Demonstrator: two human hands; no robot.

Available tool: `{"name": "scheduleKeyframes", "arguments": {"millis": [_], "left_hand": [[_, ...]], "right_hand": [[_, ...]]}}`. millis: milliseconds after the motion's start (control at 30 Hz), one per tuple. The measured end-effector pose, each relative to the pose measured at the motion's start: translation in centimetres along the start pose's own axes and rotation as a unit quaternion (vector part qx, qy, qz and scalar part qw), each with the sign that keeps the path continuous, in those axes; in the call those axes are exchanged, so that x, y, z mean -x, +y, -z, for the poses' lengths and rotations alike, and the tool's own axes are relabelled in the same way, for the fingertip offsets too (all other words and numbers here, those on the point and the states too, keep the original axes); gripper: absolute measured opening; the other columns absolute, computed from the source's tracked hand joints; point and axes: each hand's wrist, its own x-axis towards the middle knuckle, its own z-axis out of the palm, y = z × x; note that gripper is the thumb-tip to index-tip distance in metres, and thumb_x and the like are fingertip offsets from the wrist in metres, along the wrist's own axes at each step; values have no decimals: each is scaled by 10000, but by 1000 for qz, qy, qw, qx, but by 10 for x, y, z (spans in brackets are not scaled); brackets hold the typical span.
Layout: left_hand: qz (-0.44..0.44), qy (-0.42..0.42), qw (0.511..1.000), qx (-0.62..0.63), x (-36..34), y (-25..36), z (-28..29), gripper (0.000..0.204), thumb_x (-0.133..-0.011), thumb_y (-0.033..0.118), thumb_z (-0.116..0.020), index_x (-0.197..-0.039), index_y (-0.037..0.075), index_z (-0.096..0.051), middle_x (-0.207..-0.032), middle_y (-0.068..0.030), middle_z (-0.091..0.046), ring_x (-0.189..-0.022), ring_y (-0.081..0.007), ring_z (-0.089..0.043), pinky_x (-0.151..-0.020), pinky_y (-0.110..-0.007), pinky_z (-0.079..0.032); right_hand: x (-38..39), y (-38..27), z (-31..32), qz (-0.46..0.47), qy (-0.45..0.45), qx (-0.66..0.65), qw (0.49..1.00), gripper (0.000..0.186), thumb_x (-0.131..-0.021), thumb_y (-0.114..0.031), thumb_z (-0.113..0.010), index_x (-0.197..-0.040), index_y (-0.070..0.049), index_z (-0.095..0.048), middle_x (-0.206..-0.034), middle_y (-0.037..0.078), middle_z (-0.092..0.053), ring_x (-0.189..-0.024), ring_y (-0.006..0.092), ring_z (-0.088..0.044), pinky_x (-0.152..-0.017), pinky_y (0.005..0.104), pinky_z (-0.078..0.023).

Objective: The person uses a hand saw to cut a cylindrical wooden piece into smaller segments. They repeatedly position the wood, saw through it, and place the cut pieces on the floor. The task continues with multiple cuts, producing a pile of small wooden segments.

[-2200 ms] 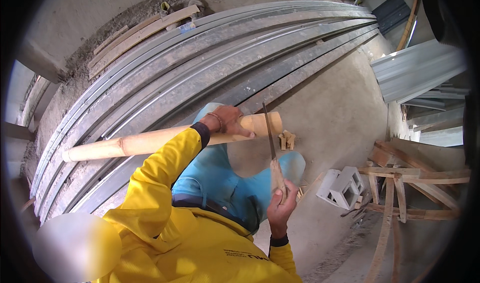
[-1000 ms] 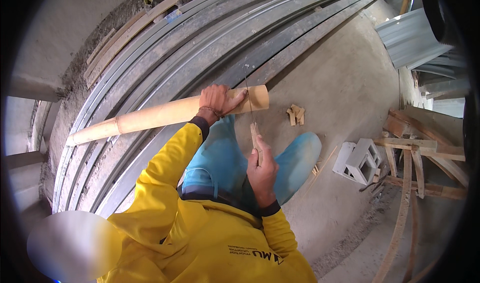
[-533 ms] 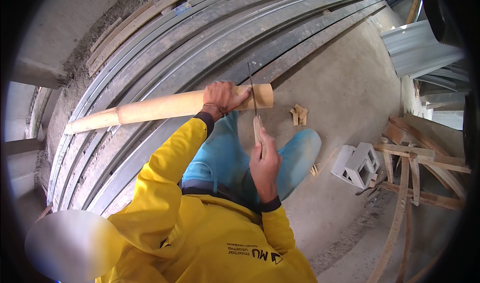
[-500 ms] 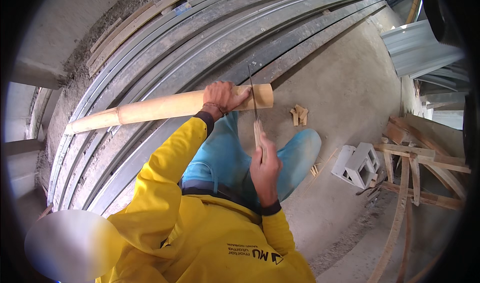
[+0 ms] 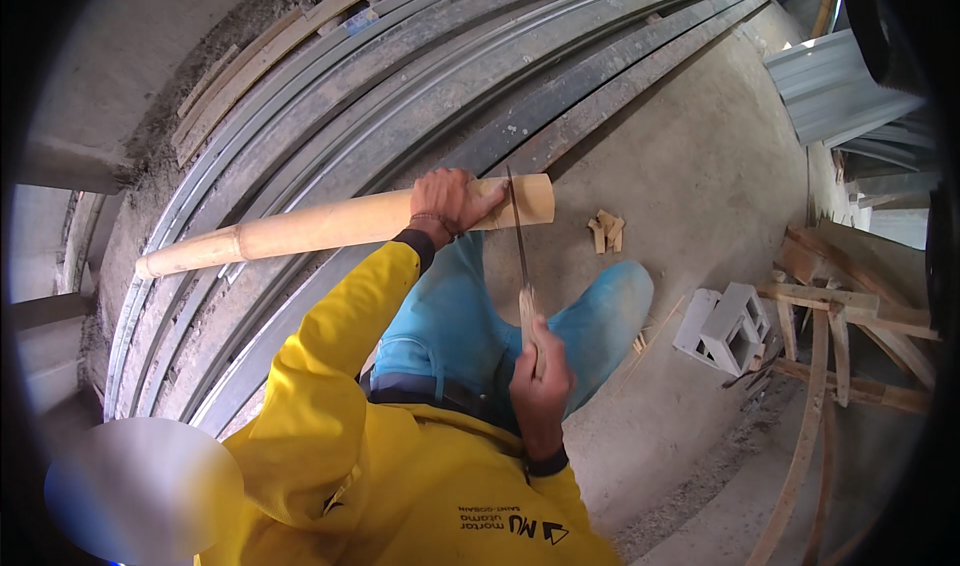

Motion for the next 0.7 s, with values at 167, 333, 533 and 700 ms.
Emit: {"name": "scheduleKeyframes", "arguments": {"millis": [167,333,533,700], "left_hand": [[4,-13,1000,-17,0,2,-6,717,-864,759,-549,-898,100,-829,-786,-217,-742,-765,-379,-734,-702,-473,-571],[18,-18,1000,4,2,-3,-1,812,-841,804,-559,-821,30,-801,-822,-226,-745,-825,-367,-741,-719,-458,-569],[-1,-8,1000,-5,1,-1,-6,742,-861,772,-542,-856,86,-825,-775,-225,-737,-782,-372,-739,-694,-478,-575],[6,-21,1000,-15,1,-2,-3,755,-863,772,-544,-845,70,-821,-762,-229,-731,-775,-379,-732,-681,-483,-566]], "right_hand": [[-32,2,-23,3,0,39,999,330,-933,45,-600,-1258,28,-649,-1134,255,-715,-963,409,-738,-820,435,-586],[-15,0,-19,-15,-23,19,999,332,-942,40,-612,-1272,21,-642,-1172,243,-716,-1011,422,-721,-836,426,-583],[-26,-4,-21,-5,-10,33,999,335,-943,43,-606,-1275,22,-642,-1172,247,-715,-1022,414,-726,-835,429,-580],[-39,2,-35,-13,-20,29,999,322,-952,38,-592,-1270,20,-643,-1175,245,-709,-1022,422,-723,-845,435,-578]]}}
